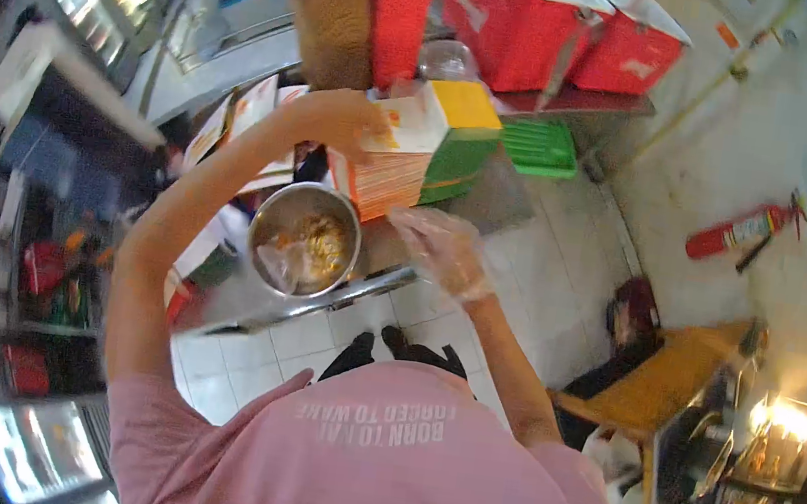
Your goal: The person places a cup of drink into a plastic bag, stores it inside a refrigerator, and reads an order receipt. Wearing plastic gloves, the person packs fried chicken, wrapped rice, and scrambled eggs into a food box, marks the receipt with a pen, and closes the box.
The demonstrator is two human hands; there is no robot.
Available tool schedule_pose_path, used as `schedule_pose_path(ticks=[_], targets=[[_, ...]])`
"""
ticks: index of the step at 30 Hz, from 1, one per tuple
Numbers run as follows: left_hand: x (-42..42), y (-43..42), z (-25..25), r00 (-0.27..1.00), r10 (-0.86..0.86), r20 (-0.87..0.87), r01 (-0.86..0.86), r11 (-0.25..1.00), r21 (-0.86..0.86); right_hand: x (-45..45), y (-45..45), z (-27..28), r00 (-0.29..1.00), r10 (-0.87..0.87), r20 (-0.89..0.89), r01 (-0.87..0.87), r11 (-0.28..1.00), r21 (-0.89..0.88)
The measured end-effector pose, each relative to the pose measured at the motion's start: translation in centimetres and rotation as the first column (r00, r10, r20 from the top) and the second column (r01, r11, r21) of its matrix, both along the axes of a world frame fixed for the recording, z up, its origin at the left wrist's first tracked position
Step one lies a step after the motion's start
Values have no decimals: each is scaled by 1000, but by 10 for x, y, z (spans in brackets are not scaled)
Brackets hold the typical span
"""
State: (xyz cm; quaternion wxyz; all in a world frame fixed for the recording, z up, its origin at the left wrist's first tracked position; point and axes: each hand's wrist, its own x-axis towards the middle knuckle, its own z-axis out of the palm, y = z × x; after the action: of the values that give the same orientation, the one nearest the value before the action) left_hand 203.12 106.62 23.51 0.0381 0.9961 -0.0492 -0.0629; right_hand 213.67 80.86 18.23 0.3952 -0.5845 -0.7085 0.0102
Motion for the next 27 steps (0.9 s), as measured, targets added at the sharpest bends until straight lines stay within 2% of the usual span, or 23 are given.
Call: schedule_pose_path(ticks=[1, 2, 3, 4, 6, 10, 16, 27], targets=[[3, 4, 4, 989, -141, 39, 141, 990, 3, -6, 12, 5, 998, -30, 60, 31, 1000, -2], [9, -1, 12, 976, 49, -213, -15, 987, 159, -16, 25, 6, 996, -36, 83, 36, 999, 6], [9, 2, 11, 958, -287, -21, 284, 931, 227, -26, 36, 5, 994, -46, 96, 45, 999, 8], [12, 5, 12, 927, -374, -3, 365, 905, 219, -36, 49, 0, 994, -52, 98, 50, 999, 16], [17, 9, 15, 905, -425, -14, 419, 887, 194, -50, 67, -8, 989, -109, 98, 103, 993, 63], [49, 19, 7, 892, -451, 22, 438, 877, 195, -55, 92, -17, 959, -266, 100, 250, 957, 149], [107, -33, -20, 836, -528, 150, 497, 844, 201, -40, 74, -15, 834, -544, 87, 516, 827, 225], [103, -134, -42, 730, -557, 397, 563, 819, 113, -53, 34, -1, 590, -807, -1, 759, 554, 342]])
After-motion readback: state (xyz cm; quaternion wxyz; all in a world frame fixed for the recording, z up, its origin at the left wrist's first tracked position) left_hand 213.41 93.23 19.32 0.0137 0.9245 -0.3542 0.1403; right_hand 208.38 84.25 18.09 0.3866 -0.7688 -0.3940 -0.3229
